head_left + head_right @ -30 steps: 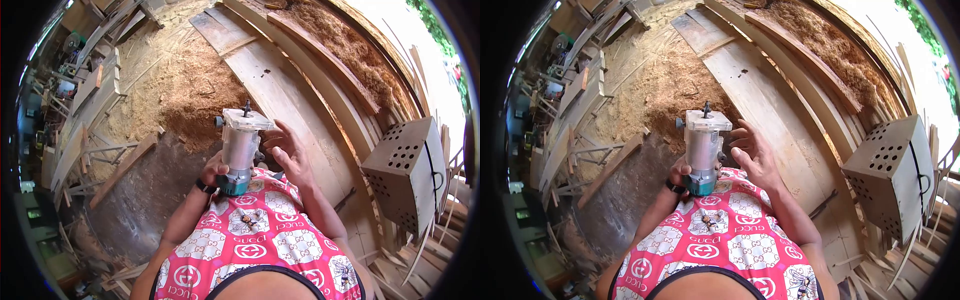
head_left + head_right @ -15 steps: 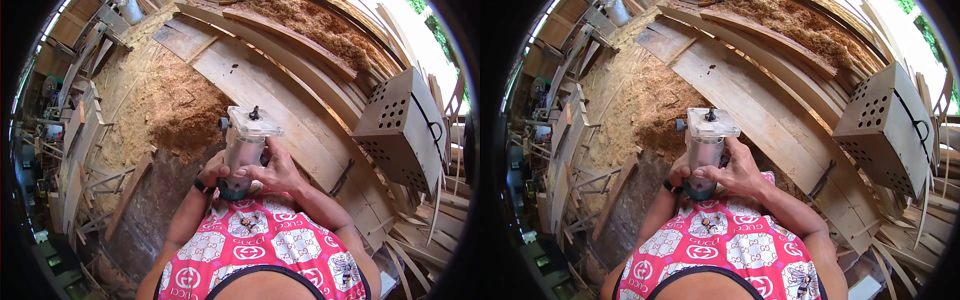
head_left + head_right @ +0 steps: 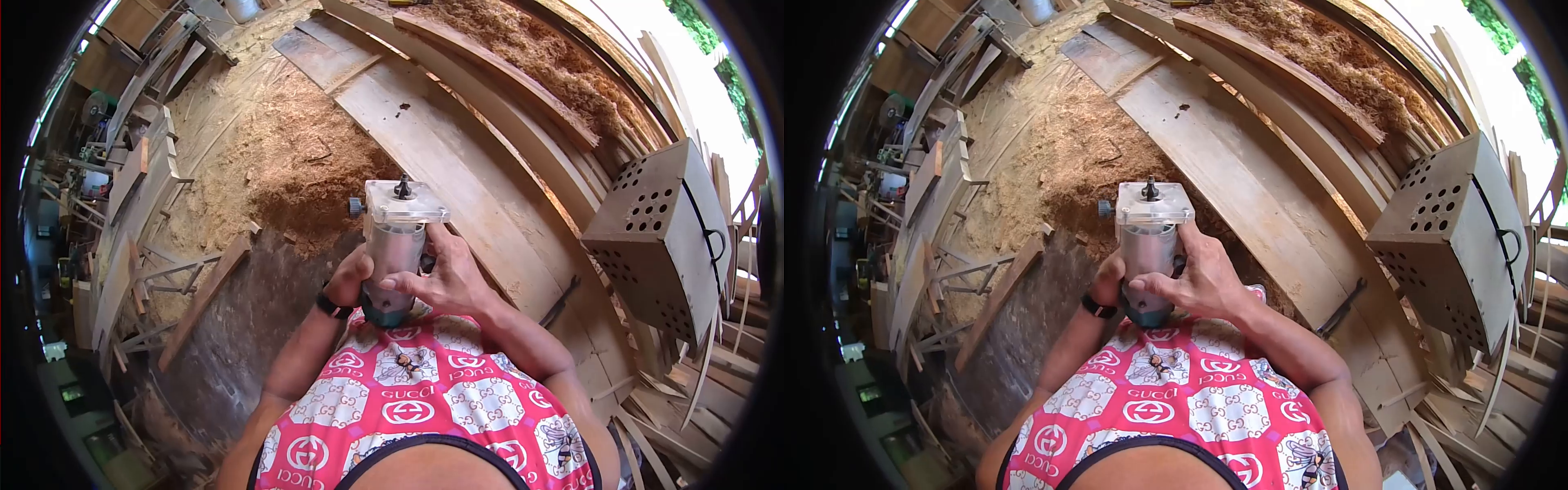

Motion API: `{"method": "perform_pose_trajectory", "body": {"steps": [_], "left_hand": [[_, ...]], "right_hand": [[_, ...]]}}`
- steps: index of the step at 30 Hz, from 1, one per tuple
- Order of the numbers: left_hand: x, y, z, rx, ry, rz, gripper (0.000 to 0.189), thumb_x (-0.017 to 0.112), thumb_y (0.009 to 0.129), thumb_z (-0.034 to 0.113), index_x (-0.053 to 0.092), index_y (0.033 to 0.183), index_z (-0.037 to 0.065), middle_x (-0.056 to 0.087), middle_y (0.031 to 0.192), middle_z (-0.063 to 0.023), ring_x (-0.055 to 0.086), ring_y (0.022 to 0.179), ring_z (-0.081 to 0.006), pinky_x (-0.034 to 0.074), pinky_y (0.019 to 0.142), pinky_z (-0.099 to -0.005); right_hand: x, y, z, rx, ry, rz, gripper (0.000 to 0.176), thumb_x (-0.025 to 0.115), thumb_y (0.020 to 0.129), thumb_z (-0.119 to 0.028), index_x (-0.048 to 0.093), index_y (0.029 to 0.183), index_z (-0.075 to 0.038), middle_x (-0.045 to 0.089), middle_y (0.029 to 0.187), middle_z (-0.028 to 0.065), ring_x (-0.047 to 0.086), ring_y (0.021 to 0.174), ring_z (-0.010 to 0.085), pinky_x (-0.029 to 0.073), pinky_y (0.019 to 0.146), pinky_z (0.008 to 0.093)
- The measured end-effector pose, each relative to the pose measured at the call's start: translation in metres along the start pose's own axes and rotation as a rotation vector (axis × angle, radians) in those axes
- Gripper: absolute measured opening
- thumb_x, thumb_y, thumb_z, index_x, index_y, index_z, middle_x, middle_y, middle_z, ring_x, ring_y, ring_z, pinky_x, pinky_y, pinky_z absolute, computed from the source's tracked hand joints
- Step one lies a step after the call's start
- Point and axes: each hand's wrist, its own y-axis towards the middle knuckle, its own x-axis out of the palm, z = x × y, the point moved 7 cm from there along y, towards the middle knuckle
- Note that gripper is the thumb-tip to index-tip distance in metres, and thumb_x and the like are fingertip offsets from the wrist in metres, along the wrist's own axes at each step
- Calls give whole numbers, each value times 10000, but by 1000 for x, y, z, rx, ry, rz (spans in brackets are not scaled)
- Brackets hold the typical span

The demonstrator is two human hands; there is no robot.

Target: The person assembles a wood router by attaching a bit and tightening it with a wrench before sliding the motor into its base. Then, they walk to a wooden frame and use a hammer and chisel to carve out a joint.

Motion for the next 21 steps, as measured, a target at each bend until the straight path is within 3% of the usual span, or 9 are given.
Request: {"method": "perform_pose_trajectory", "body": {"steps": [8, 10, 17, 21], "left_hand": [[-11, -17, 0, 71, 159, 34, 945, 672, 853, 659, 454, 1407, -74, 601, 1316, -142, 597, 1185, -205, 479, 998, -349], [-7, -15, 5, 89, 188, 34, 938, 669, 854, 662, 462, 1402, -71, 603, 1311, -137, 594, 1182, -198, 476, 996, -344], [-7, -14, 10, 129, 222, 61, 926, 653, 854, 682, 490, 1382, -61, 611, 1279, -118, 587, 1153, -175, 482, 971, -325], [-13, -14, 7, 137, 216, 118, 943, 649, 850, 696, 479, 1390, -58, 613, 1274, -121, 596, 1147, -180, 488, 968, -325]], "right_hand": [[14, 4, 6, 37, 189, -49, 804, 903, 751, -323, 503, 1351, 32, 650, 1230, 156, 642, 1134, 242, 513, 984, 387], [12, 8, 9, -15, 142, 1, 774, 914, 709, -286, 544, 1315, 25, 719, 1088, 177, 703, 999, 232, 552, 900, 379], [13, 15, 4, 41, 202, -53, 750, 922, 714, -269, 562, 1302, 26, 717, 1088, 142, 684, 1023, 217, 544, 914, 361], [15, 22, -2, -54, 250, -91, 808, 900, 744, -221, 480, 1393, 13, 672, 1180, 153, 667, 1071, 220, 542, 928, 368]]}}
